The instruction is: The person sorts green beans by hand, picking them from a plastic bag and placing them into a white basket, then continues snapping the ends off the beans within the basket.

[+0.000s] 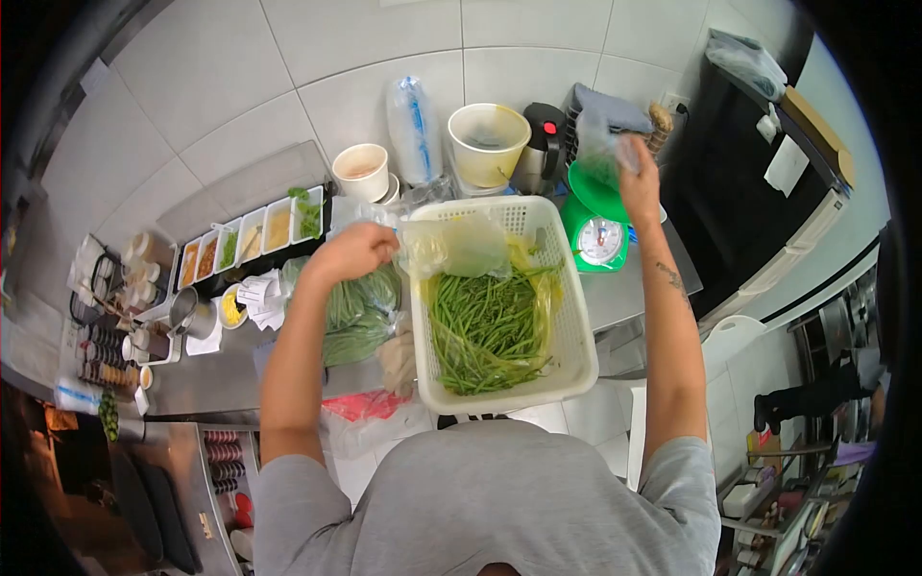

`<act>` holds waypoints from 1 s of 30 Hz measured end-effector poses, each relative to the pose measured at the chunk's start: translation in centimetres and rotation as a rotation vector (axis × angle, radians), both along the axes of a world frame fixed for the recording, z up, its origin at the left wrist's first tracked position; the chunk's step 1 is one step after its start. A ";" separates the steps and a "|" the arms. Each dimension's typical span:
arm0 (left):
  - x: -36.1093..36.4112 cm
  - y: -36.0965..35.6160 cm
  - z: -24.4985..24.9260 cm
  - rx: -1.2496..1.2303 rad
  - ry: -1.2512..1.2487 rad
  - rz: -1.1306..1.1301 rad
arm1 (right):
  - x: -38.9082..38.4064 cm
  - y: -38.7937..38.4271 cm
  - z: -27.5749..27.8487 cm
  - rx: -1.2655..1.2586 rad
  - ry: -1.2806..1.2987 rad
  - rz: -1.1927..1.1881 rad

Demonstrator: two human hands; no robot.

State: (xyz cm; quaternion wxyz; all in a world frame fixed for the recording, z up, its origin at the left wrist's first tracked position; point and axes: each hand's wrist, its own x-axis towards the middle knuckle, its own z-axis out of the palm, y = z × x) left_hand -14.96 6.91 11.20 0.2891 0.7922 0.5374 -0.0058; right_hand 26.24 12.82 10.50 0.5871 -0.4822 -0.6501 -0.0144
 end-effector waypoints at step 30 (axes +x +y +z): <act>11.6 -5.2 -4.4 0.265 -1.205 0.086 | -12.1 -12.0 -2.7 -0.423 0.404 0.794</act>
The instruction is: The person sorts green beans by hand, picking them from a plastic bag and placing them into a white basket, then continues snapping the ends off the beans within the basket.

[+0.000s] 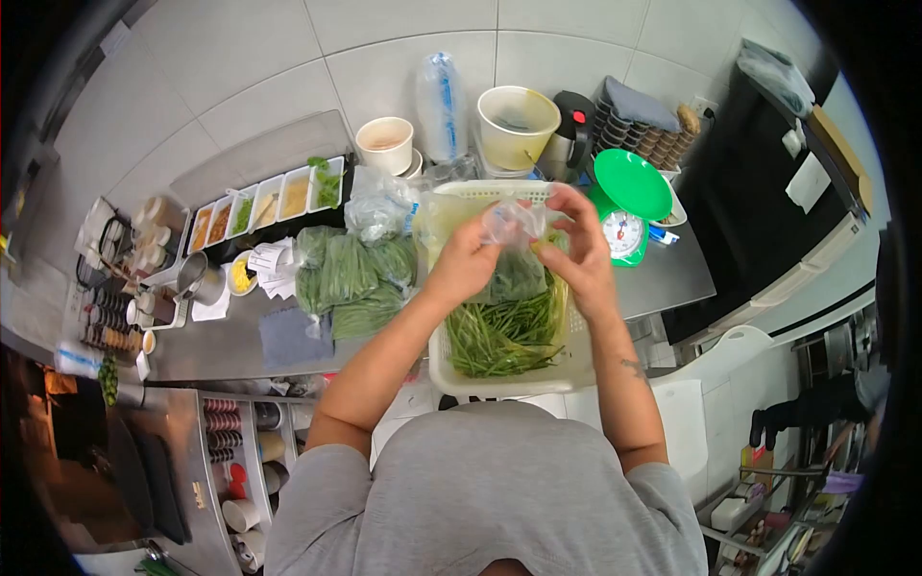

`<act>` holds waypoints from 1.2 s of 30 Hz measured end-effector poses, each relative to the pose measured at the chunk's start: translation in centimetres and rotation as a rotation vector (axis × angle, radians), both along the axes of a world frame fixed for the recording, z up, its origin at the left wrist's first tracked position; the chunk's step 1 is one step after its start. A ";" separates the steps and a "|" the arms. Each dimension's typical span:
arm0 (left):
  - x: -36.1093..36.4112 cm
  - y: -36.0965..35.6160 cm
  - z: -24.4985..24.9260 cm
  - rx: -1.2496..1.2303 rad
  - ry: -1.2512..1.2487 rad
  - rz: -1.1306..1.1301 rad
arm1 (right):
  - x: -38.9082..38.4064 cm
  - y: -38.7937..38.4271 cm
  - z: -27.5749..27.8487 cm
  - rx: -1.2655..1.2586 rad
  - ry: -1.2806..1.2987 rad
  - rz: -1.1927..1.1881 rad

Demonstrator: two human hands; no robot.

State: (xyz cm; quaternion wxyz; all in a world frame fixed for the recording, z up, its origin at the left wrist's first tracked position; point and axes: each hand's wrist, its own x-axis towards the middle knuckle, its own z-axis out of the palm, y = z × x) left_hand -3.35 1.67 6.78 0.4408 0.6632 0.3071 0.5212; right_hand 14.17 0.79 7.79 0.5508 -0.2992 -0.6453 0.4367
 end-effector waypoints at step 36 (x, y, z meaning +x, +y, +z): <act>2.1 -9.7 -3.1 0.581 0.462 0.420 | -1.5 -5.2 -2.8 -1.090 0.506 0.235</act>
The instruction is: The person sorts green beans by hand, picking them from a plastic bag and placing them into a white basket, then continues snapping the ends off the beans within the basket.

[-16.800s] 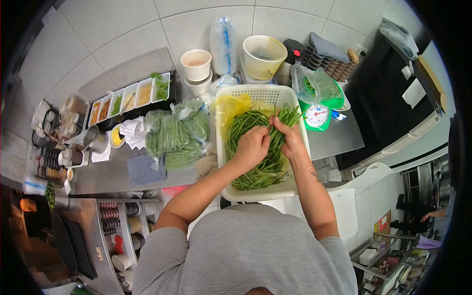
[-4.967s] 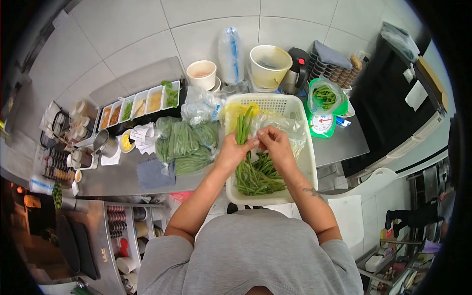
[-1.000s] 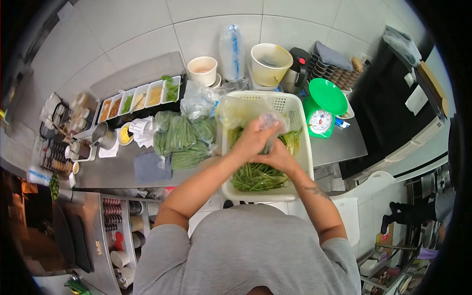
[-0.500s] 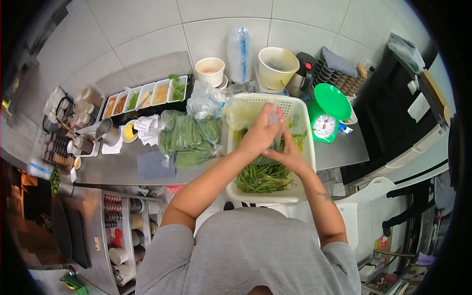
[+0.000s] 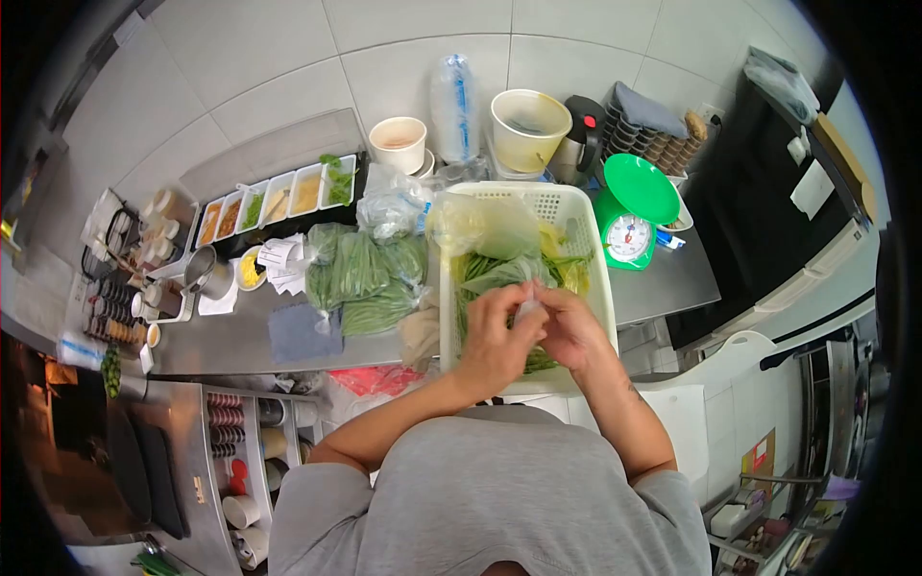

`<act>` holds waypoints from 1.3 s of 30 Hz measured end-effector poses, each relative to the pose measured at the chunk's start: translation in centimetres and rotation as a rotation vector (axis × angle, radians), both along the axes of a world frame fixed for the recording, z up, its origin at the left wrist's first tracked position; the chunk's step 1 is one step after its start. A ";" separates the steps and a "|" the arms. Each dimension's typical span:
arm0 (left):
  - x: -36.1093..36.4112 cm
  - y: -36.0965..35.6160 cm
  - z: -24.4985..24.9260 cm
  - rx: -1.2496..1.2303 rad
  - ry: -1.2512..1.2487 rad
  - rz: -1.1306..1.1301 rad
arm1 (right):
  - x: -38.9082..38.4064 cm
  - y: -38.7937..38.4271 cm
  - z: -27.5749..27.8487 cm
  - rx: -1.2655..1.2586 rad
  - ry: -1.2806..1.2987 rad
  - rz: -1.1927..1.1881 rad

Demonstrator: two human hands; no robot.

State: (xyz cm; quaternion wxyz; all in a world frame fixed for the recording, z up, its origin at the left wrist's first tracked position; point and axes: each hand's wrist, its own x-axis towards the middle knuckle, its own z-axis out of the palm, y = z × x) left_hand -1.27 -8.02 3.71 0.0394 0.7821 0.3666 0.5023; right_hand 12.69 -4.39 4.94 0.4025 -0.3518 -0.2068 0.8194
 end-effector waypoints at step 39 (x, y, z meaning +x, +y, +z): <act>-3.5 5.6 1.2 -0.787 -0.351 -0.208 | -1.3 1.0 0.2 1.421 -1.116 -0.279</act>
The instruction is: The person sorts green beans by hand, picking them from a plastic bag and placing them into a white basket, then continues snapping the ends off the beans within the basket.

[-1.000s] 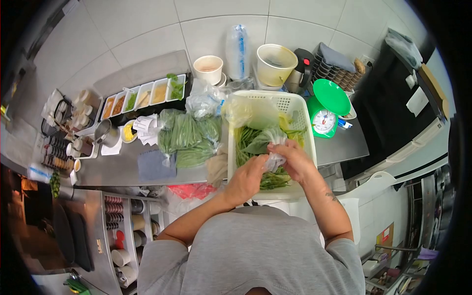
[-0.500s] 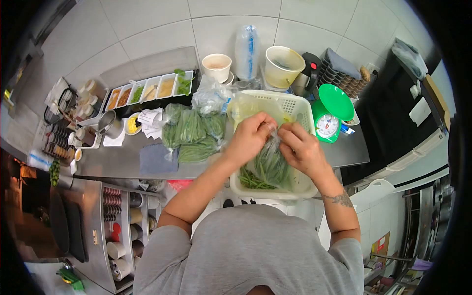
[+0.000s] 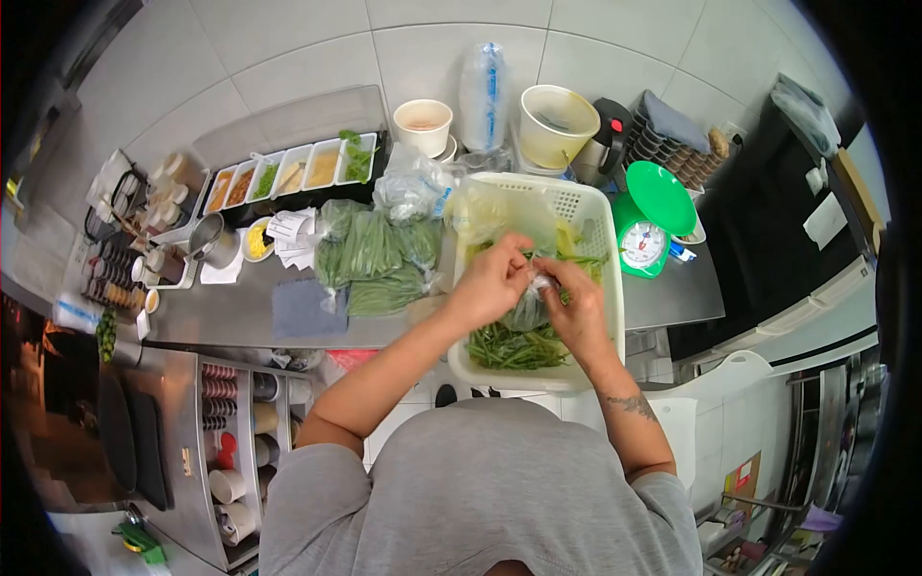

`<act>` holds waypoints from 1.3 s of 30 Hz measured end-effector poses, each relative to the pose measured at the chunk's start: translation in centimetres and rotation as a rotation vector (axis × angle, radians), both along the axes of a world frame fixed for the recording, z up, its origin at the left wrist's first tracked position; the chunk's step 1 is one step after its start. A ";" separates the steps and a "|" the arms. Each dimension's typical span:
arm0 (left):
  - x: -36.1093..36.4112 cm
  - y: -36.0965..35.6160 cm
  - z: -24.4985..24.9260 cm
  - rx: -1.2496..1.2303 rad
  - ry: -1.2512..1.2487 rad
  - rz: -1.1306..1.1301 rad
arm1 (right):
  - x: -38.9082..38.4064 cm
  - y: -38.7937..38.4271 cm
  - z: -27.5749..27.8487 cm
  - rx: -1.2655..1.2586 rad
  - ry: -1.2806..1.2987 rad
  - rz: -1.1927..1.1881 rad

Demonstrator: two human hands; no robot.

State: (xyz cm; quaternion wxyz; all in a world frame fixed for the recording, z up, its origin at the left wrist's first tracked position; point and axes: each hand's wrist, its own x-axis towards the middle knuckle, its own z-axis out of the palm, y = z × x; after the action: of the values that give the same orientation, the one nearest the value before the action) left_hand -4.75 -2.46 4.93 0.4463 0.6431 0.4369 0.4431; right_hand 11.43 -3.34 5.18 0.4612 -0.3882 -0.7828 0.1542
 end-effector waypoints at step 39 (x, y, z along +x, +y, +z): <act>-1.6 -4.8 4.8 0.611 0.400 0.177 | -2.5 1.2 -0.3 -0.492 0.318 0.223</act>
State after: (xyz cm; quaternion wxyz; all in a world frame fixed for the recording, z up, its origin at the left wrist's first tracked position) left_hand -6.37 -7.24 9.73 0.0996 0.7801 0.4170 0.4557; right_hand 8.97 -2.19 4.91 0.4503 -0.3710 -0.6779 0.4473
